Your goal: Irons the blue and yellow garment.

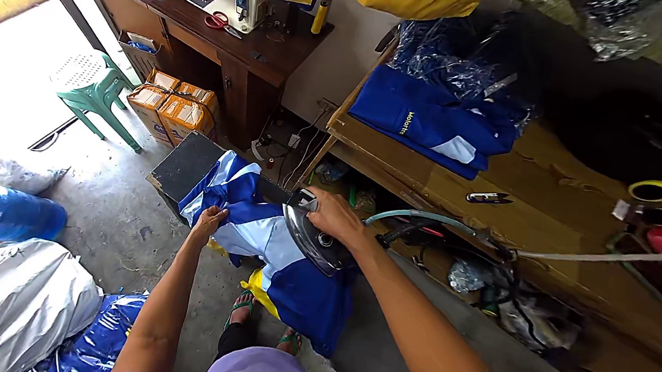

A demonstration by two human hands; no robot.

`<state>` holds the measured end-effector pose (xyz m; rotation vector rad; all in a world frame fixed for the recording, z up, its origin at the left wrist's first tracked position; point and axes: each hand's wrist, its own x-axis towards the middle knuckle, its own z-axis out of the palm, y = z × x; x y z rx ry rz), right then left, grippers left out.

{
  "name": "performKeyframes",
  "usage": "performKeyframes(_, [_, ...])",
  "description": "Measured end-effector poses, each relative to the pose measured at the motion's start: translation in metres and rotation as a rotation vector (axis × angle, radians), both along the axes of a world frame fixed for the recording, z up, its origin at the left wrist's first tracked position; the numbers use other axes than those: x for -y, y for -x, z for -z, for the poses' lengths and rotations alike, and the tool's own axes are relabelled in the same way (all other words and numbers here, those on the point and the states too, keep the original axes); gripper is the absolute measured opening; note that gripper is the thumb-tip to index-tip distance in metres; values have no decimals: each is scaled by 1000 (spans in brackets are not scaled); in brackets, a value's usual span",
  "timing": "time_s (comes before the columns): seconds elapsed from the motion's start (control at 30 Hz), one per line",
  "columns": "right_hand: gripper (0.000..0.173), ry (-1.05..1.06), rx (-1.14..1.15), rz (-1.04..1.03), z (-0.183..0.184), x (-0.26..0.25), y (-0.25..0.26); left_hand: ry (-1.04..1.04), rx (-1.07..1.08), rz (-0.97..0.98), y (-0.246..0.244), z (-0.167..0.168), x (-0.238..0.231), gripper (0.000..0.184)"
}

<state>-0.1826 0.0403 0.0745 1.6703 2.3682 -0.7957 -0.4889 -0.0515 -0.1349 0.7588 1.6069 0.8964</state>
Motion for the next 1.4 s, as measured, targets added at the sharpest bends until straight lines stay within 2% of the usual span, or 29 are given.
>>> performKeyframes(0.17, [48, 12, -5, 142, -3, 9, -74, 4, -83, -17, -2, -4, 7, 28])
performKeyframes(0.3, [54, -5, 38, 278, 0, 54, -164, -19, -400, 0, -7, -26, 17, 37])
performKeyframes(0.4, [59, -54, 53, 443, 7, 100, -234, -188, -675, -28, -28, -45, 33, 48])
performKeyframes(0.47, [63, -108, 62, 532, 18, 131, -278, -305, -739, 0, -56, -66, 47, 48])
performKeyframes(0.57, [62, -188, 59, 657, 32, 172, -336, -318, -696, 228, -118, -98, 71, 44])
performKeyframes(0.67, [62, -180, 57, 784, 35, 199, -378, -269, -615, 511, -188, -119, 101, 40])
performKeyframes(0.77, [74, -236, 108, 751, 31, 212, -405, -316, -627, 723, -242, -125, 129, 38])
performKeyframes(0.83, [84, -399, 109, 620, 20, 206, -405, -353, -699, 790, -264, -118, 140, 42])
performKeyframes(0.9, [78, -524, 38, 511, 15, 185, -386, -248, -753, 875, -278, -118, 144, 53])
performKeyframes(0.93, [71, -507, -21, 474, 19, 172, -371, -189, -775, 911, -283, -120, 145, 57])
performKeyframes(1.0, [59, -336, -102, 411, 38, 142, -331, -34, -780, 994, -293, -127, 143, 59])
performKeyframes(1.1, [55, -154, -132, 317, 80, 106, -253, 78, -773, 1018, -303, -131, 144, 49])
performKeyframes(1.17, [54, -139, -152, 269, 99, 93, -213, 93, -781, 998, -305, -131, 146, 42])
performKeyframes(1.3, [30, -131, -142, 191, 109, 78, -183, 38, -725, 943, -303, -129, 145, 37])
performKeyframes(1.4, [29, -111, -70, 134, 99, 63, -183, -85, -637, 899, -302, -134, 133, 36])
